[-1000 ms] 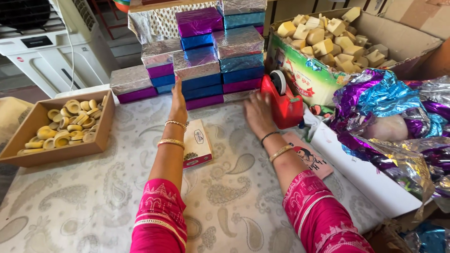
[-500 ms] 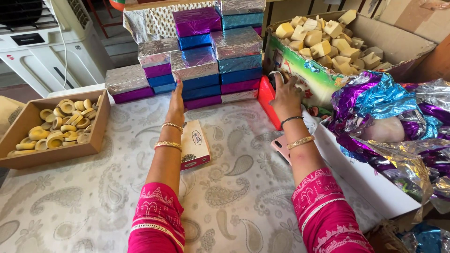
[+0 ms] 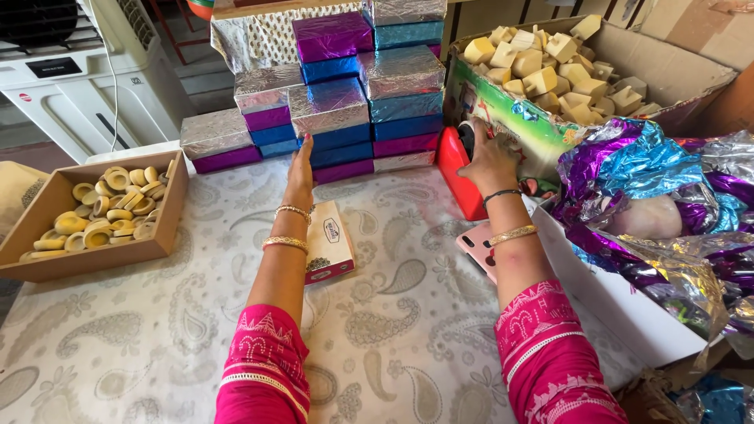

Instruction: The recorder is seen packing small gift boxes with sweets and wrapping them in decorative foil.

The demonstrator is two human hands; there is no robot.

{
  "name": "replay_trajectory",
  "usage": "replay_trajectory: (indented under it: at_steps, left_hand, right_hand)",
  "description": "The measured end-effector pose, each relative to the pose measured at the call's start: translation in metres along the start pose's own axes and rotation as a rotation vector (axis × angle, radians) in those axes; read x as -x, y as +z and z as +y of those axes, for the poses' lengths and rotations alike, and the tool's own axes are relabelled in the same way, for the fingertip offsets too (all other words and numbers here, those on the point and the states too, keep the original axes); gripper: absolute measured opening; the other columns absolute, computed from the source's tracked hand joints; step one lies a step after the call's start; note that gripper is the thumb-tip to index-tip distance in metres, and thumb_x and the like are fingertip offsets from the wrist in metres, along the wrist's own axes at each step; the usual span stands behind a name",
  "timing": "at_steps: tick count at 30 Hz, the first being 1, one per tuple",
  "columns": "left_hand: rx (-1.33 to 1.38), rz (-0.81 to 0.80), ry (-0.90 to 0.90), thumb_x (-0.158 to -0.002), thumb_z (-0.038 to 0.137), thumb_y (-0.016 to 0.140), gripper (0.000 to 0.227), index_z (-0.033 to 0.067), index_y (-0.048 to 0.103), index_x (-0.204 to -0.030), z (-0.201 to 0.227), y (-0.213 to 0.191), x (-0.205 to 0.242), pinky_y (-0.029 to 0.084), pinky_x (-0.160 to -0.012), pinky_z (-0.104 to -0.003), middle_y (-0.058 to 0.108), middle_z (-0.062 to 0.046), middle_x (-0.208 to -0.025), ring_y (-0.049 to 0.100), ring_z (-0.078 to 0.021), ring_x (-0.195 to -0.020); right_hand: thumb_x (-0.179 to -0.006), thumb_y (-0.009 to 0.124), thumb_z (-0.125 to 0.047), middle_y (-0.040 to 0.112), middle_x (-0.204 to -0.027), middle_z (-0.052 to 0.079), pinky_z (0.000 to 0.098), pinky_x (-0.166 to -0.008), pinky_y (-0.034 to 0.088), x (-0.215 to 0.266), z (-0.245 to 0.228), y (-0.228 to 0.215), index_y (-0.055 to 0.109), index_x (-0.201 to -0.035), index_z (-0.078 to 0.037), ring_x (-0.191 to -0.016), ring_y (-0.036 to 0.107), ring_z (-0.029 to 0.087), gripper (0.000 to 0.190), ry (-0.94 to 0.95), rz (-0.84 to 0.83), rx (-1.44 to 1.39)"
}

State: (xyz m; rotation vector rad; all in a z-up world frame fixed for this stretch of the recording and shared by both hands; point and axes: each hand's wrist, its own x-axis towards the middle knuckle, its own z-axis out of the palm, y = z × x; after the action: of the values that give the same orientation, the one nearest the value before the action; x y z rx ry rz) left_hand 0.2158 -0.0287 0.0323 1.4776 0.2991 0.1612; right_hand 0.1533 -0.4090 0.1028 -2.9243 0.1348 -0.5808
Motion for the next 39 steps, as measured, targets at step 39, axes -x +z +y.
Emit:
replay_trajectory:
  at_steps: [39]
  left_hand:
    - [-1.031,-0.003,0.615,-0.098,0.067,0.011,0.082,0.0288,0.045,-0.163,-0.004,-0.030,-0.037,0.047,-0.103,-0.055,0.037,-0.044,-0.153,0.055,-0.0592,-0.119]
  right_hand:
    - [-0.075,0.088,-0.036,0.063,-0.113,0.018,0.0526,-0.073,0.054,0.020,-0.047,-0.053,0.051,-0.138,-0.015,-0.094,0.067,0.041,0.076,-0.230,0.310,-0.077]
